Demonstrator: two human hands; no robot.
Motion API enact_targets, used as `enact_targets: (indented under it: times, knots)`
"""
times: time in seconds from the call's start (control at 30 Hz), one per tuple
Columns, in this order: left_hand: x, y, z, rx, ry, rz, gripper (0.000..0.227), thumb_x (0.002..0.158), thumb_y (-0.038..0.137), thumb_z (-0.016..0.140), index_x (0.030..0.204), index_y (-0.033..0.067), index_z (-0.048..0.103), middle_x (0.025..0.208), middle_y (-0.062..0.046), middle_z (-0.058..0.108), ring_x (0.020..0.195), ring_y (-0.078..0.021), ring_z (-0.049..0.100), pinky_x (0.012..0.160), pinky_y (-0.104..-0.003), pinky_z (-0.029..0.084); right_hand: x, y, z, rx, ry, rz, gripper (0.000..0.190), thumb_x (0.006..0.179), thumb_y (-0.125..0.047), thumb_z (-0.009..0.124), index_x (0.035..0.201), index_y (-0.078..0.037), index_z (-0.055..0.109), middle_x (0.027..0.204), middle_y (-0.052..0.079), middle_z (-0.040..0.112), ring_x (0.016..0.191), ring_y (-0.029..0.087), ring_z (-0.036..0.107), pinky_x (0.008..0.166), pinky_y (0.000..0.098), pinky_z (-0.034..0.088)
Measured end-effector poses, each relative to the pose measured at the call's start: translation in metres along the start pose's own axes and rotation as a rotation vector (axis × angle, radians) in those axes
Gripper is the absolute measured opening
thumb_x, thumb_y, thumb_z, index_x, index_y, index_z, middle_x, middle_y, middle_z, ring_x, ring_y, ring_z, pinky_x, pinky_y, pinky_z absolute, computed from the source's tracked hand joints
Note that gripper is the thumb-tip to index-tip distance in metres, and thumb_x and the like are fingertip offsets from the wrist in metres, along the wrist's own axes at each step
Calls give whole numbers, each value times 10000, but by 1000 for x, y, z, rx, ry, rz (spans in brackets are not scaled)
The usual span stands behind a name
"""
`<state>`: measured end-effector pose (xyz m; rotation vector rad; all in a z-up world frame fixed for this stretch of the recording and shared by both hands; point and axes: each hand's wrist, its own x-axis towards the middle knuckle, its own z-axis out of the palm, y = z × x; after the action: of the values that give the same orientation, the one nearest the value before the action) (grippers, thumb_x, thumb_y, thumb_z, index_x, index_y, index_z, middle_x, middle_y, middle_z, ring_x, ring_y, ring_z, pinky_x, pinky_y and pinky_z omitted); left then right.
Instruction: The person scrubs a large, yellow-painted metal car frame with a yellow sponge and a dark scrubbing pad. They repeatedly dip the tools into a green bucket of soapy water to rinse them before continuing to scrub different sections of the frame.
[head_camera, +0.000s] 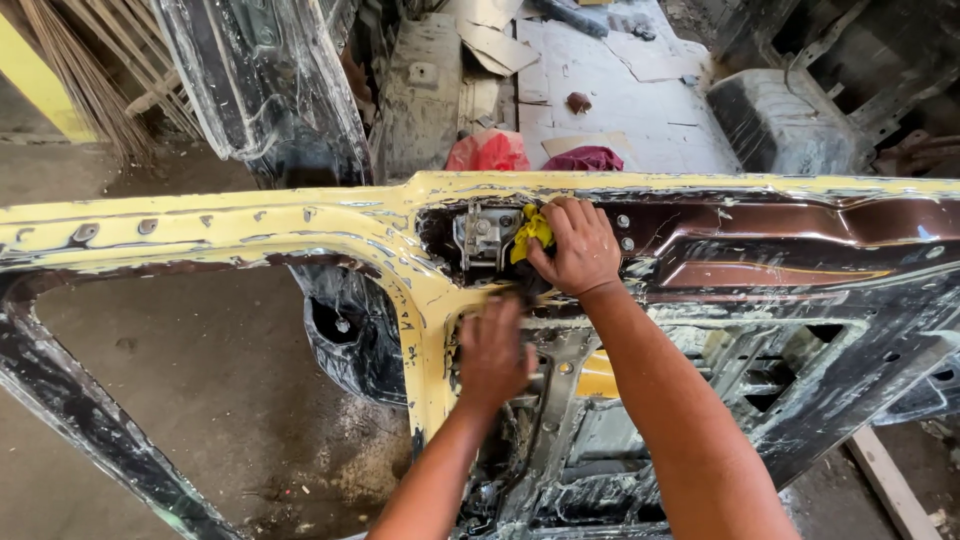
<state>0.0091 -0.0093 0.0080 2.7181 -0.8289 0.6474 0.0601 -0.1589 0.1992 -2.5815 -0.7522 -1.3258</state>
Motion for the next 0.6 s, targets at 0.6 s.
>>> enact_targets:
  times: [0.6]
  knots:
    - [-48, -68, -29, 116, 343, -322, 703, 888, 295, 644, 1499, 17, 436, 1562, -146, 384, 1393, -333, 413, 1101, -568, 310, 1, -3, -2, -40, -7, -34, 408, 867, -321, 722, 1162, -53, 634, 1172, 136, 627, 1024, 326, 607, 866, 436, 478]
